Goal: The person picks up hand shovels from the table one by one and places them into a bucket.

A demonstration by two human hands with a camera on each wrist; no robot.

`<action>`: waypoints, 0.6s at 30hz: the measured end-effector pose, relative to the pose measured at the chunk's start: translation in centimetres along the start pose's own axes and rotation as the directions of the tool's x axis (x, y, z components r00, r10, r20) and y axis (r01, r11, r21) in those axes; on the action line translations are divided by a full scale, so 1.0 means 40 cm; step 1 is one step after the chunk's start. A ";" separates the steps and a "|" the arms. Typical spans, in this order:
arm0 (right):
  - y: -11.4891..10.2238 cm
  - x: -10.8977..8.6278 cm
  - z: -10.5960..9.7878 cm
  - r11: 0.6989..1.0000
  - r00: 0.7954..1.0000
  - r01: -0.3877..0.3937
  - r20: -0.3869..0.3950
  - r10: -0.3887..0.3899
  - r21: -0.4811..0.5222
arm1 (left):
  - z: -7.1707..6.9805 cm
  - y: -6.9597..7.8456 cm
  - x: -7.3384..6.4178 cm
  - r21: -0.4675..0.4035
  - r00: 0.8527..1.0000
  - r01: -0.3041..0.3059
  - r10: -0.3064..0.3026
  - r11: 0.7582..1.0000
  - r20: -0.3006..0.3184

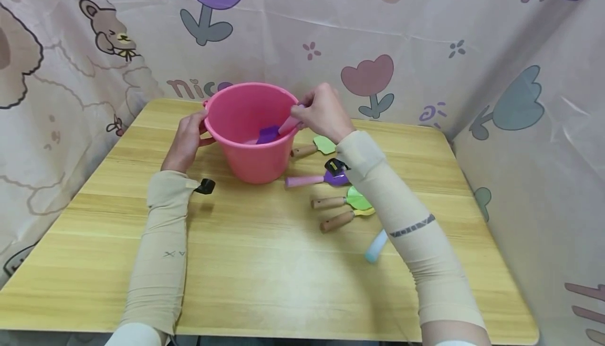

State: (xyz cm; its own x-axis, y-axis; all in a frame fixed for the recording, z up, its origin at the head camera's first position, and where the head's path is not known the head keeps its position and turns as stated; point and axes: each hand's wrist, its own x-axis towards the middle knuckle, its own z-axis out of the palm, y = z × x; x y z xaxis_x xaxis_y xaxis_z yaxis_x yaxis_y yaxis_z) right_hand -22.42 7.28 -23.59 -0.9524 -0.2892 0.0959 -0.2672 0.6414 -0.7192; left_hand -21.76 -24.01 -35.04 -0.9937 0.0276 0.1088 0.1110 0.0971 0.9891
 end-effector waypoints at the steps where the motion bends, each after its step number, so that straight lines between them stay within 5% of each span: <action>1: -0.002 0.001 0.002 1.000 1.000 -0.001 0.001 0.001 0.007 | -0.001 0.000 -0.001 0.002 1.000 0.000 0.000 1.000 0.000; 9: -0.005 0.001 0.022 1.000 1.000 0.014 -0.012 -0.014 0.017 | -0.004 -0.006 0.001 -0.009 1.000 -0.004 0.004 1.000 -0.004; 18: -0.006 -0.005 0.047 0.992 0.998 0.062 -0.007 -0.063 -0.112 | -0.006 -0.007 0.001 -0.024 1.000 -0.004 0.004 1.000 0.002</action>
State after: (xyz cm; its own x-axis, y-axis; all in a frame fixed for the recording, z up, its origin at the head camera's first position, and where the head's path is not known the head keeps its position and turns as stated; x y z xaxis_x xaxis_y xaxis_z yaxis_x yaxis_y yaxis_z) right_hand -21.88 5.83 -24.71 -0.9347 -0.3242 0.1460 -0.3404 0.6976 -0.6304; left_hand -21.83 -24.28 -35.30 -0.9932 0.0295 0.1125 0.1144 0.0731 0.9907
